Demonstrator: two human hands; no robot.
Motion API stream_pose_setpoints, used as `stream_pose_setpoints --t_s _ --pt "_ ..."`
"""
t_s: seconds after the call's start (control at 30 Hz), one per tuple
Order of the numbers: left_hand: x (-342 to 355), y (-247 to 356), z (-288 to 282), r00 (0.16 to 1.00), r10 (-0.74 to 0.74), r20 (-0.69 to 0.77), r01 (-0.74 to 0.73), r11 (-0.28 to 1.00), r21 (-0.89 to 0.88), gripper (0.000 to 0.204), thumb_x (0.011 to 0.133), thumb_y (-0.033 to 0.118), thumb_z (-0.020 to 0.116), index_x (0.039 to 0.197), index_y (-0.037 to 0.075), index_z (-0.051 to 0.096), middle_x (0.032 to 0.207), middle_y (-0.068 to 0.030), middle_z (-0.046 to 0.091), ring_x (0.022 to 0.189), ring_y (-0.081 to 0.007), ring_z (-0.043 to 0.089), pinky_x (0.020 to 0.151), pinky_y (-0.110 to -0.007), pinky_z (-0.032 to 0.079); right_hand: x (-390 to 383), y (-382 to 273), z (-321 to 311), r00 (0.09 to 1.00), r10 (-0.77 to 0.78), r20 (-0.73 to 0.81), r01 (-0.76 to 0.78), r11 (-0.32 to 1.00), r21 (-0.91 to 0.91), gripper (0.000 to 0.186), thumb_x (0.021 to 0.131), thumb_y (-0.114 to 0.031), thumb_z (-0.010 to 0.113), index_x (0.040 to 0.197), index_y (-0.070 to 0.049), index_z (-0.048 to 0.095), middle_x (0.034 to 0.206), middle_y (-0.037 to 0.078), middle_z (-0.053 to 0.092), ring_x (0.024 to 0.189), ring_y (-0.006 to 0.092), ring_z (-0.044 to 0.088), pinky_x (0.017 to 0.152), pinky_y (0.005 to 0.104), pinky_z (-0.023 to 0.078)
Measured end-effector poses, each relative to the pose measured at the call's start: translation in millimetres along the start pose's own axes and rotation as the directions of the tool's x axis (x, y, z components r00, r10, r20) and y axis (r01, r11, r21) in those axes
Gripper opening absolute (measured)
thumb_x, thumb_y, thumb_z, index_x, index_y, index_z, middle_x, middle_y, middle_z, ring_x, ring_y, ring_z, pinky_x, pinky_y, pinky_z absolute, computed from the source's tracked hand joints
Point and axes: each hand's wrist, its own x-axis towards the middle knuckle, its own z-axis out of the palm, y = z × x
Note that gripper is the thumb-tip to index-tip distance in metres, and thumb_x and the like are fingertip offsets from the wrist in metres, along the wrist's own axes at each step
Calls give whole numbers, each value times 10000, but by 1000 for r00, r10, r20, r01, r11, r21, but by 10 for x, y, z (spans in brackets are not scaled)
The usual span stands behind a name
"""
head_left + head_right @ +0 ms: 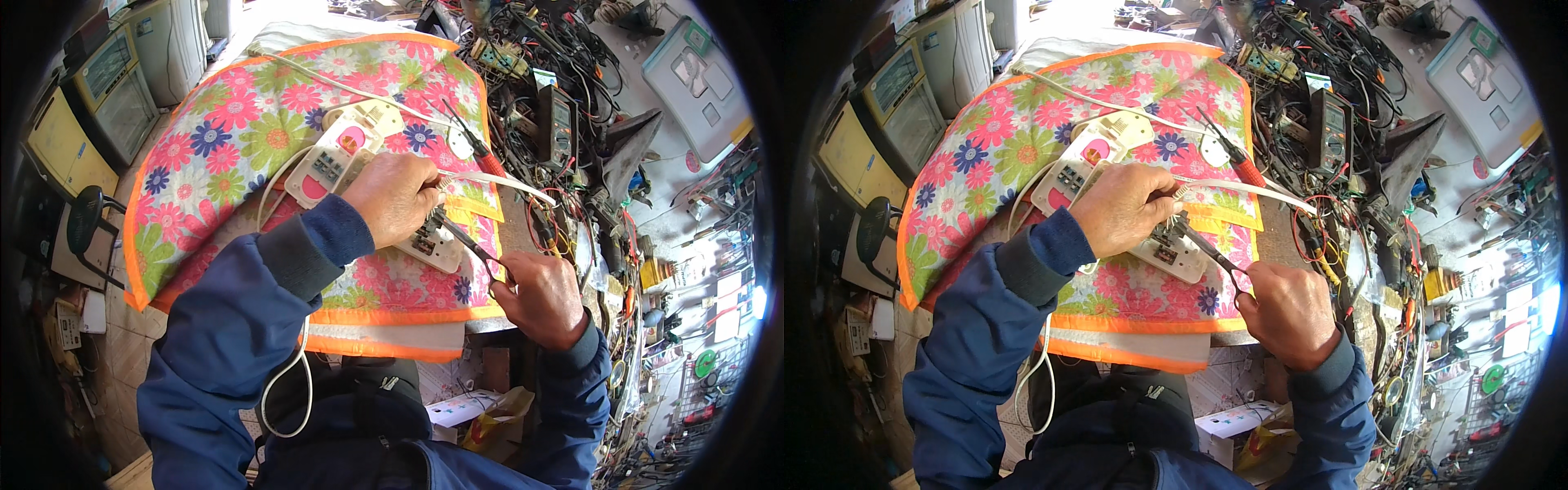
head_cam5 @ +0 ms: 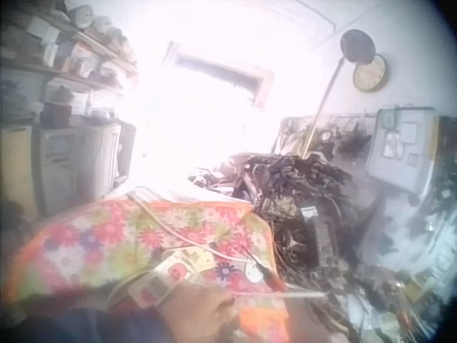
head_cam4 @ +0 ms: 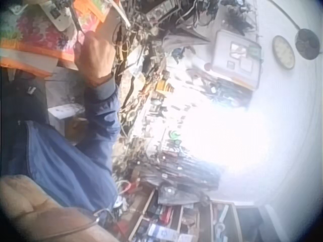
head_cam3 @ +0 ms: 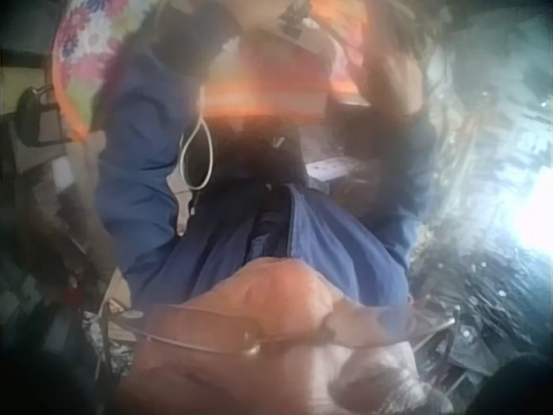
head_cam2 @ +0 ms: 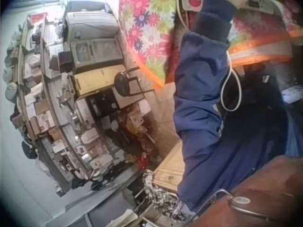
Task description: The person disassembles a white power strip, uses a multimeter to test the internal circuit board, and manipulates the power cord with pliers. The person then reassembles the power strip casing.
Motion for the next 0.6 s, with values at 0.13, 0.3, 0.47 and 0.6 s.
stream_pose_setpoints --t_s 0.13,0.3,0.47,0.6 --pt "-2 7 -7 1000 6 5 -6 1000 2 226 901 156 708 899 -62 648 747 -241 632 691 -364 654 644 -434 477 8 18 41 1000 -9 -19 9 1000 -6 130 793 -143 678 849 -27 657 781 169 661 714 381 662 642 475 532" --pt "-3 13 -15 1000 18 0 -18 1000 18 230 903 161 705 893 -60 643 748 -243 631 694 -376 651 642 -437 477 46 4 53 999 -18 -33 17 999 -29 127 794 -143 679 841 -27 657 772 167 659 706 384 659 639 477 532" --pt "-12 -33 24 999 39 -32 -40 999 -22 221 904 150 702 880 -60 635 742 -243 624 686 -372 647 639 -436 475 47 5 80 998 -33 -60 32 999 -22 123 796 -143 679 823 -26 648 771 167 654 710 382 658 646 475 531" --pt "-3 23 -15 1000 -10 8 10 1000 5 218 904 147 702 885 -60 635 740 -242 619 677 -361 643 638 -427 475 38 10 66 999 -31 -41 32 999 30 121 800 -141 679 816 -27 641 762 169 645 711 384 654 648 478 527"
